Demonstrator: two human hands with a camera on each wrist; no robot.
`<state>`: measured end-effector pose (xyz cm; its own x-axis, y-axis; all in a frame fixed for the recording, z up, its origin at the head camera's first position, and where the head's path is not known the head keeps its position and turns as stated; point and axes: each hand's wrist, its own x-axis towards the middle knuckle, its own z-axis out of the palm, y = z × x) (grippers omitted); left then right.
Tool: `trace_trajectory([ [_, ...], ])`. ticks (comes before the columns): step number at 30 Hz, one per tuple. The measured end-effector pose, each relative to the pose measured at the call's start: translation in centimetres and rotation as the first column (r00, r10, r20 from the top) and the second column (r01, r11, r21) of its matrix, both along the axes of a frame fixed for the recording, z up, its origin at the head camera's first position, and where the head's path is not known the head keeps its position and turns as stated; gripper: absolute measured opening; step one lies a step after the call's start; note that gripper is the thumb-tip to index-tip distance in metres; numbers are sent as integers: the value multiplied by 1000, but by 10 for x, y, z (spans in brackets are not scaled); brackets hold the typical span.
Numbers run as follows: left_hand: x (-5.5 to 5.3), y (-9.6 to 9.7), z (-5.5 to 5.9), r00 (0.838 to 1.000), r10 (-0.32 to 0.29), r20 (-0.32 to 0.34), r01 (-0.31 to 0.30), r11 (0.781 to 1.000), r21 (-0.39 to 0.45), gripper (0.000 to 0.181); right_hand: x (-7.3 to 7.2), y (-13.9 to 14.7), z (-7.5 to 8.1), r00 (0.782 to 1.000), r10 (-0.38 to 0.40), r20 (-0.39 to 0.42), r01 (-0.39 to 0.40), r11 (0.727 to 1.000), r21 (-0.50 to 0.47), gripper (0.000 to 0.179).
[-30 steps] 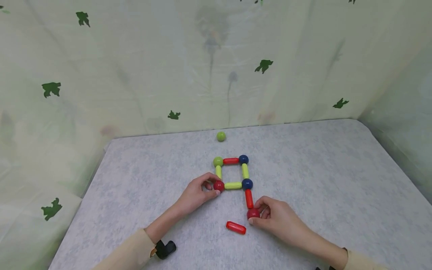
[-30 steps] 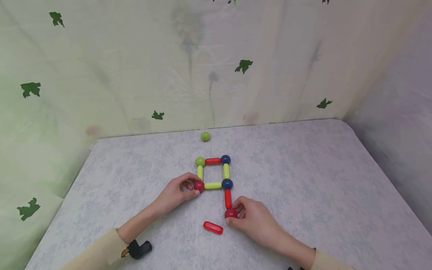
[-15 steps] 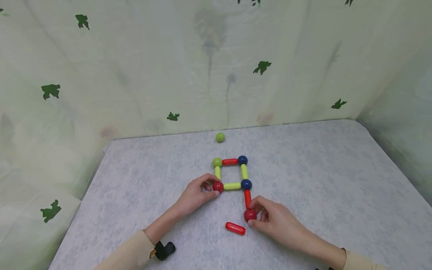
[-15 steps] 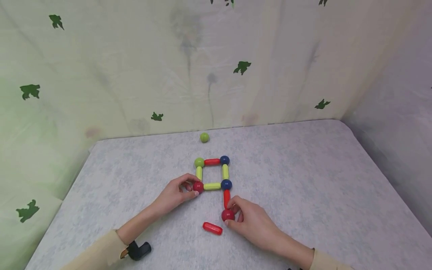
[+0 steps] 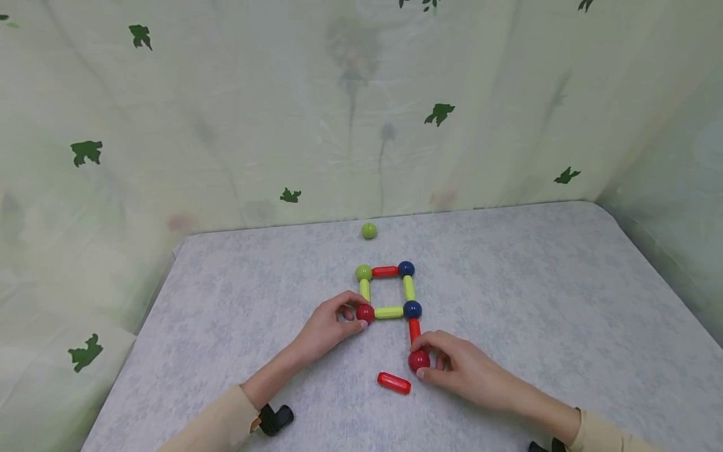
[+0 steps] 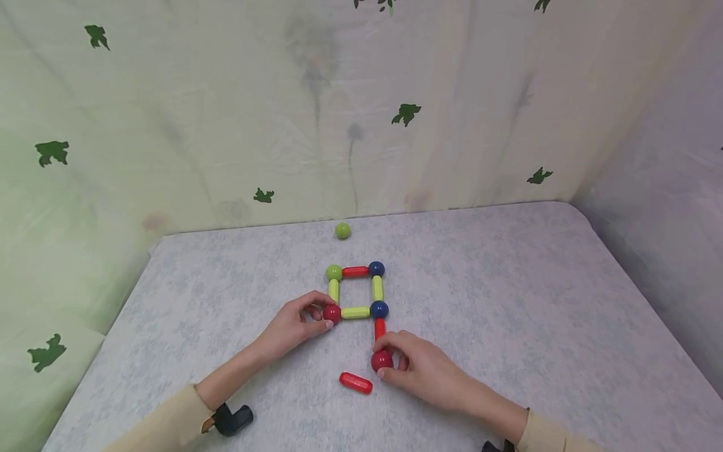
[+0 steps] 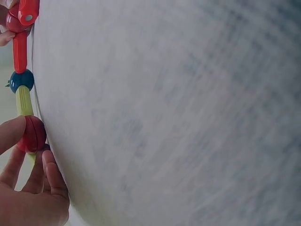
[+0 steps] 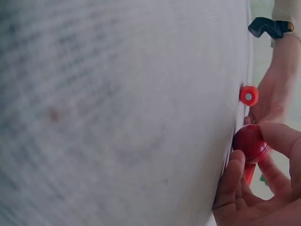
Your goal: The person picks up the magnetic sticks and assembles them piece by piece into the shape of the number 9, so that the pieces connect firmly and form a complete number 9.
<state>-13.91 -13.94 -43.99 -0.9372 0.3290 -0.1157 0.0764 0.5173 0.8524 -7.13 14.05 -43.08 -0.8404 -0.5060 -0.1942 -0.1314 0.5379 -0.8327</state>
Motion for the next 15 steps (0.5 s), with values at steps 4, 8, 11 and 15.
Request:
trace_trajectory([
  [4,1,1,0,1000,2,2,-2,1000,-1,30,-2,5,-3,999,21,29,-21,999,-31,33],
  [8,3,2,1,1000,13,4,-13,1000,-9,34,-4,8,-4,998,35,57,-32,998,-48,33],
  [11,8,4,3,998,69,-7,-70,997,-30,41,-5,8,-4,997,41,68,-37,998,-59,33],
  [15,25,10,10,983,167,-72,-170,985,-40,42,-5,9,-4,997,46,63,-42,997,-60,33],
])
